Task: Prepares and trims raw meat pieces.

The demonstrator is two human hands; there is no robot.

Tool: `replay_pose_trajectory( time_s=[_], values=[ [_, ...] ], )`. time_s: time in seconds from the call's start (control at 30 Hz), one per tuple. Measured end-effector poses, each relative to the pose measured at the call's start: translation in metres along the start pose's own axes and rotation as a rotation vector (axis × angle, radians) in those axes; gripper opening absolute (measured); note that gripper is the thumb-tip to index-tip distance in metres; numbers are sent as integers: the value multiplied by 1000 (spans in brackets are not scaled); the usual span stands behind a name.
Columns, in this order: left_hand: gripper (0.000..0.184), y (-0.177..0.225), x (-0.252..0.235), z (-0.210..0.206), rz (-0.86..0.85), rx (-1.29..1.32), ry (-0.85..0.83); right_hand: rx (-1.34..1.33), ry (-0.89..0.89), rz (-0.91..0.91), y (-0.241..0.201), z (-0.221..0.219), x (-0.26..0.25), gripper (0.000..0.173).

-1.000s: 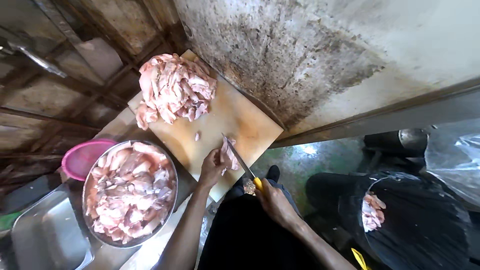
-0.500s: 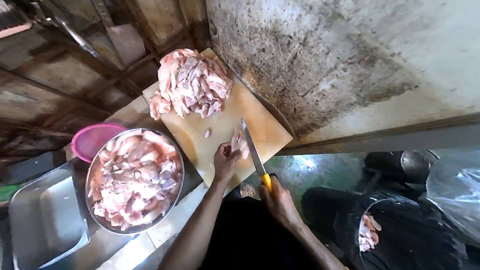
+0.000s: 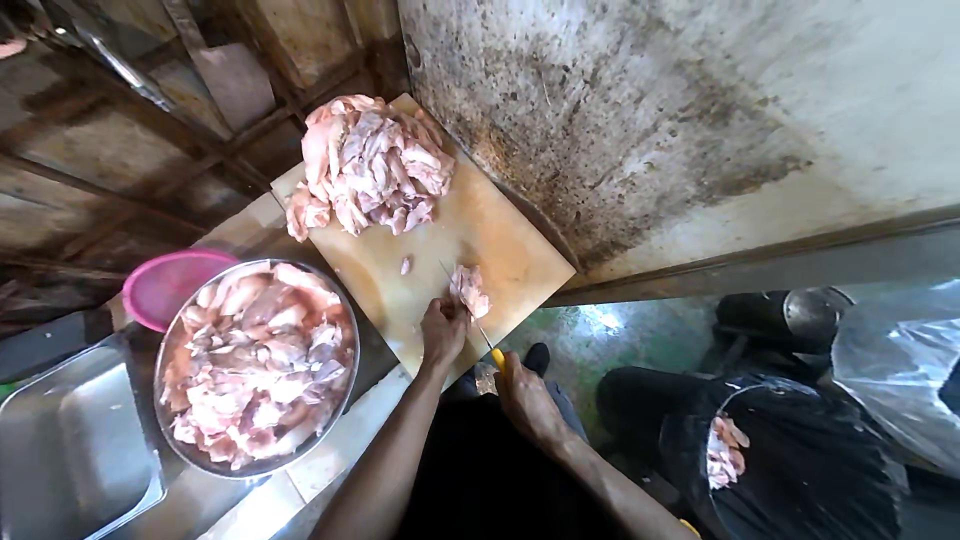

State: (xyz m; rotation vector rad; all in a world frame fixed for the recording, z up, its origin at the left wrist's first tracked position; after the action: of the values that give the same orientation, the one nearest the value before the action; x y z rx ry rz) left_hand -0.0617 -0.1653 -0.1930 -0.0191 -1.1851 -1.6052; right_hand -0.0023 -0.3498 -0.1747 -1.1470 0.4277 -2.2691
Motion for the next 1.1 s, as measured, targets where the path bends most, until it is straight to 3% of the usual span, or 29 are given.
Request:
replay_pose_trajectory(
  time_s=[0.2,0.43,0.67,0.9,0.97,1.1],
  values=[
    [33,11,1,0,-4,-172,10,3,-70,-69,7,-5,11,40],
    [22,15,-9,2,-59,-221,27,-66,-24,-15,-22,-2,-33,35],
    [26,2,-7,1,54,-247,45,-104,-109,-8,14,-24,-3,44],
    [26,2,2,13,44,-235,53,-181,5,77,-44,-10,-56,39],
    [25,-1,-3,14,53,-233,73,-133,-55,34,-28,-17,-49,40],
    [28,-6,-10,19,59,-189,77,-22,-182,-62,44,-20,0,45]
  ],
)
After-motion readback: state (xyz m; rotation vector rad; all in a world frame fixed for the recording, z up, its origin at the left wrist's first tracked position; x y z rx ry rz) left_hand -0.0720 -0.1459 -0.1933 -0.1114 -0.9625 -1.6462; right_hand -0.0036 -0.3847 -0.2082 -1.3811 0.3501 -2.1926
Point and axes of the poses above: each hand's wrist, its own x-axis away from the middle knuckle, its own z-axis out of the back of the hand, y = z × x, the point moved 10 cm from there along -x, towards the middle knuckle, and after that the axes turned 7 degrees about -x, right-handed, at the moved point
